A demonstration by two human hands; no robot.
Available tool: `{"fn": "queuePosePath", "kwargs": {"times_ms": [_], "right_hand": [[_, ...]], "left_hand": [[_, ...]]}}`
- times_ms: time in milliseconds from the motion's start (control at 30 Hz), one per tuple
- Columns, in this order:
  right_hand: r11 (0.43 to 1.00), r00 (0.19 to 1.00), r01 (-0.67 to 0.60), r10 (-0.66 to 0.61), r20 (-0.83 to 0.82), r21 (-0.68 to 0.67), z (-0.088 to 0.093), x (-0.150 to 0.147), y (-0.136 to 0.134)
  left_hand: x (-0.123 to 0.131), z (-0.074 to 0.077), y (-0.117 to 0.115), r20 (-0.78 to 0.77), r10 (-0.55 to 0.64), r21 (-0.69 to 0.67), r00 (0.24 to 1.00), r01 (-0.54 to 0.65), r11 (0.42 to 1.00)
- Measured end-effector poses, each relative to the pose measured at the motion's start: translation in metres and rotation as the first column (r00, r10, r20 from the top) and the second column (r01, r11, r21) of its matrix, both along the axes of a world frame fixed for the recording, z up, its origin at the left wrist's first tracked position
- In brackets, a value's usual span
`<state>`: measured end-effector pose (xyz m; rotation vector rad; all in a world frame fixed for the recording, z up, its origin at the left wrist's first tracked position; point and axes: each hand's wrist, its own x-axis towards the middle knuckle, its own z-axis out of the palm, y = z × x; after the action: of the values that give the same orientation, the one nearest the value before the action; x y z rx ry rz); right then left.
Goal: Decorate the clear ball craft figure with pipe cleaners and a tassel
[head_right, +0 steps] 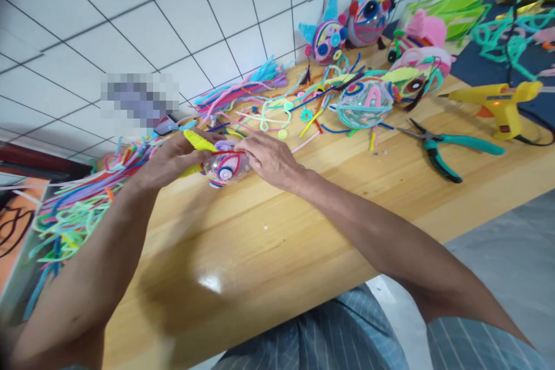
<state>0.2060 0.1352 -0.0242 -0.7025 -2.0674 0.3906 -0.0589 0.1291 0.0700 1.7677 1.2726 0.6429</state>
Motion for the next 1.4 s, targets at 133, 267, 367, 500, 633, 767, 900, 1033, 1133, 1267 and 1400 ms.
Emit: {"fn": "queuePosePath", "kwargs": {"times_ms": [133,267,367,500,633,767,900,1033,1133,1267,1400], "right_hand": [[0.999,1.0,-0.004,0.004,0.011,0.037,0.0,0.001,0.001],[0.997,1.0,-0.016,0.018,-0.019,0.082,-0.002,0.001,0.002],[0.996,1.0,-0.009,0.012,-0.028,0.088,-0.003,0.001,0.001],[0.999,1.0,-0.007,0.007,-0.027,0.031,-0.005,0.001,-0.001],[0.999,0.998,-0.035,0.035,-0.043,0.009,-0.009,0.002,-0.002],[0.996,0.996,-0.085,0.085,-0.009,-0.03,-0.017,0.002,0.001],[0.988,0.993,-0.119,0.12,0.003,-0.096,-0.027,0.0,0.004],[0.973,0.999,-0.037,0.045,0.028,-0.23,-0.031,-0.003,0.005],[0.962,0.999,0.025,-0.012,0.052,-0.273,-0.03,-0.004,0.006],[0.964,0.999,0.005,0.004,0.035,-0.265,-0.024,-0.006,0.006],[0.956,1.0,-0.019,0.016,-0.012,-0.293,-0.022,-0.008,0.008]], "left_hand": [[0.0,-0.002,0.001,0.014,-0.014,-0.008,1.0,0.014,1.0],[0.001,-0.001,0.002,0.015,-0.039,-0.011,0.999,0.039,0.999],[0.003,0.003,0.002,0.019,-0.049,-0.011,0.999,0.049,0.999],[0.003,0.002,0.003,0.055,-0.068,-0.02,0.996,0.07,0.997],[0.0,-0.005,0.004,0.087,-0.083,-0.008,0.993,0.084,0.996],[-0.002,-0.01,0.005,0.116,-0.084,0.003,0.99,0.084,0.996],[-0.003,-0.012,0.008,0.141,-0.087,0.018,0.986,0.085,0.996],[-0.002,-0.012,0.013,0.133,-0.096,0.065,0.986,0.088,0.994],[-0.004,-0.01,0.014,0.114,-0.138,0.081,0.984,0.129,0.988],[-0.014,-0.014,0.012,0.168,-0.105,0.078,0.98,0.092,0.993],[-0.023,-0.026,0.007,0.273,0.036,0.014,0.961,-0.041,0.999]]}}
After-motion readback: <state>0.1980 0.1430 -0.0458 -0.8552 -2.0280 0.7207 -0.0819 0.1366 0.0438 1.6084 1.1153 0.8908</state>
